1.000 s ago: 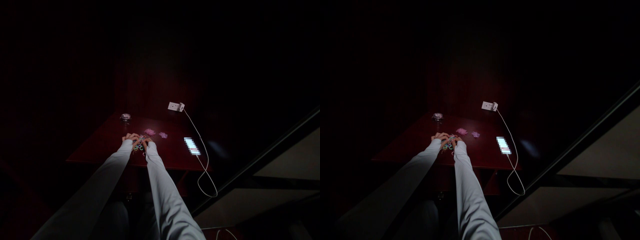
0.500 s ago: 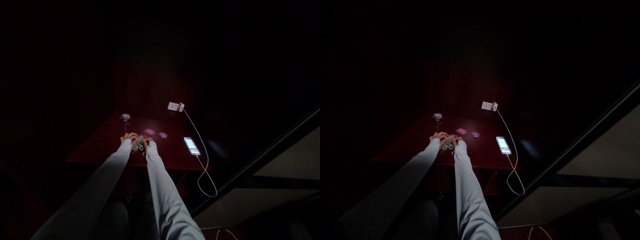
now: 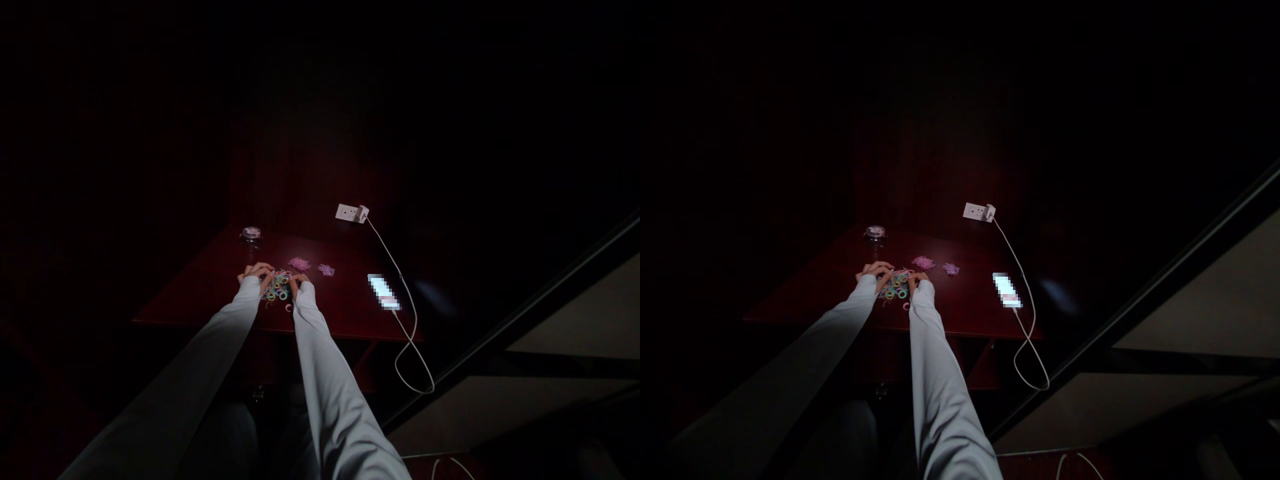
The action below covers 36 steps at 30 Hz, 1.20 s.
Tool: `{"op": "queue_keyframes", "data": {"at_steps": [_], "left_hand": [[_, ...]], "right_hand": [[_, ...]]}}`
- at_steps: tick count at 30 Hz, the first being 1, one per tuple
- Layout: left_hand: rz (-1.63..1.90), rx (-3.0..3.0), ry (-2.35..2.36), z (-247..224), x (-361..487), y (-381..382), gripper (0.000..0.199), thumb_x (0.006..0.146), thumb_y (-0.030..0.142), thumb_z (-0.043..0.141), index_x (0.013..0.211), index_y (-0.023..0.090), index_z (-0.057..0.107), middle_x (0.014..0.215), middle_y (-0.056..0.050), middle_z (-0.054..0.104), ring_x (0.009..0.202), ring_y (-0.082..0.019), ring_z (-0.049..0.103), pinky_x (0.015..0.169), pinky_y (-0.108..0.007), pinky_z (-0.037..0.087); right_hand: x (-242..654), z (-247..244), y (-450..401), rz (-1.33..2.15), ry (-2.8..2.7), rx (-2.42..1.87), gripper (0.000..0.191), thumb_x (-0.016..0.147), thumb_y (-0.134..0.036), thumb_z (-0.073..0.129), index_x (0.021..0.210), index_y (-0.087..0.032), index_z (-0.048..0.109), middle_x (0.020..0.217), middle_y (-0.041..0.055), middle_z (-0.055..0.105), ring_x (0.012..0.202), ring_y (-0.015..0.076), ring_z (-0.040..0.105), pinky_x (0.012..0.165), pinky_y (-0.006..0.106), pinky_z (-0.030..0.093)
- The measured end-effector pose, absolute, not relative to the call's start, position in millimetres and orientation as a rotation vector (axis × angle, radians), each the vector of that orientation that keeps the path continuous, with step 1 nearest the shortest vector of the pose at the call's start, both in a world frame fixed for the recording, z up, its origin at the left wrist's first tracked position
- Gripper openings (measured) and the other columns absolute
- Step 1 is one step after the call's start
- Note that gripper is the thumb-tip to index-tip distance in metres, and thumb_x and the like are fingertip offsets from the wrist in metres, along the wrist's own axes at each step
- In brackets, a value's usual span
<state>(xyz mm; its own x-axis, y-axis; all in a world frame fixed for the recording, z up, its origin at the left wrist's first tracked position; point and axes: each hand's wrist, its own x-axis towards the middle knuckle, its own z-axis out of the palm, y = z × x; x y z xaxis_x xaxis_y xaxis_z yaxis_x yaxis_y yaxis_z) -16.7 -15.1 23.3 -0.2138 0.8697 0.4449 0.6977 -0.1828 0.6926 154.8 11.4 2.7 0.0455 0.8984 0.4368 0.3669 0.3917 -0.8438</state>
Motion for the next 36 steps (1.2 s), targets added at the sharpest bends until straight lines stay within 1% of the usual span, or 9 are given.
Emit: {"op": "queue_keyframes", "data": {"at_steps": [5,12,16,19,22,25,29,31,36], "left_hand": [[1.391,1.762,1.887,28,-16,-18,0.024,0.101,0.018,0.065,0.080,0.022,0.077,0.126,-0.006,0.084,0.121,-0.033,0.068,0.104,-0.050,0.039],[1.500,1.707,1.862,28,-17,-18,0.028,0.098,0.017,0.064,0.072,0.021,0.071,0.116,-0.005,0.085,0.110,-0.029,0.068,0.101,-0.047,0.041],[1.525,1.693,1.886,28,-16,-18,0.027,0.098,0.016,0.064,0.073,0.021,0.070,0.115,-0.005,0.083,0.109,-0.028,0.068,0.098,-0.045,0.042],[1.499,1.670,1.929,30,-16,-20,0.025,0.098,0.015,0.064,0.075,0.021,0.070,0.118,-0.005,0.082,0.112,-0.028,0.068,0.098,-0.044,0.043],[1.425,1.659,1.974,32,-18,-20,0.023,0.100,0.016,0.065,0.078,0.021,0.069,0.123,-0.005,0.081,0.118,-0.028,0.068,0.101,-0.042,0.042],[1.376,1.671,1.969,32,-20,-19,0.025,0.103,0.019,0.063,0.080,0.022,0.070,0.128,-0.006,0.081,0.122,-0.028,0.068,0.104,-0.043,0.041],[1.397,1.703,1.926,29,-17,-19,0.026,0.103,0.020,0.060,0.079,0.022,0.071,0.125,-0.005,0.082,0.121,-0.029,0.067,0.105,-0.047,0.040],[1.352,1.794,1.866,28,-14,-20,0.026,0.101,0.020,0.061,0.078,0.023,0.072,0.125,-0.004,0.083,0.120,-0.029,0.067,0.105,-0.048,0.039],[1.161,1.926,1.762,28,-11,-21,0.024,0.098,0.024,0.065,0.077,0.025,0.076,0.125,0.001,0.084,0.120,-0.028,0.065,0.102,-0.046,0.036]], "right_hand": [[154,4,10,0.582,-1.504,-1.144,0.028,0.096,-0.030,0.070,0.069,-0.023,0.069,0.076,-0.0007,0.065,0.071,0.0152,0.057,0.070,0.029,0.050],[154,8,7,0.592,-1.487,-1.158,0.030,0.096,-0.020,0.071,0.066,-0.022,0.068,0.075,-0.0019,0.063,0.069,0.0138,0.055,0.071,0.029,0.048],[155,8,8,0.587,-1.488,-1.150,0.030,0.096,-0.019,0.070,0.067,-0.022,0.069,0.076,-0.0012,0.064,0.071,0.0143,0.056,0.074,0.030,0.048],[156,8,7,0.593,-1.494,-1.143,0.031,0.097,-0.025,0.071,0.066,-0.022,0.068,0.076,-0.0007,0.064,0.070,0.0145,0.056,0.071,0.029,0.048],[157,8,6,0.587,-1.498,-1.138,0.033,0.099,-0.033,0.071,0.067,-0.022,0.068,0.076,0.0001,0.065,0.071,0.0151,0.056,0.070,0.029,0.050],[156,10,4,0.576,-1.492,-1.149,0.034,0.099,-0.034,0.070,0.068,-0.023,0.067,0.076,0.0003,0.064,0.071,0.0154,0.056,0.071,0.030,0.051],[155,13,3,0.580,-1.487,-1.184,0.036,0.098,-0.039,0.072,0.066,-0.023,0.067,0.072,-0.0004,0.062,0.070,0.0156,0.056,0.070,0.030,0.052],[155,12,3,0.584,-1.515,-1.182,0.036,0.097,-0.042,0.074,0.067,-0.024,0.068,0.072,-0.0008,0.062,0.070,0.0159,0.056,0.071,0.029,0.053],[156,2,2,0.614,-1.636,-1.115,0.030,0.097,-0.040,0.075,0.071,-0.025,0.073,0.080,0.0010,0.070,0.078,0.0167,0.063,0.076,0.029,0.054]]}}
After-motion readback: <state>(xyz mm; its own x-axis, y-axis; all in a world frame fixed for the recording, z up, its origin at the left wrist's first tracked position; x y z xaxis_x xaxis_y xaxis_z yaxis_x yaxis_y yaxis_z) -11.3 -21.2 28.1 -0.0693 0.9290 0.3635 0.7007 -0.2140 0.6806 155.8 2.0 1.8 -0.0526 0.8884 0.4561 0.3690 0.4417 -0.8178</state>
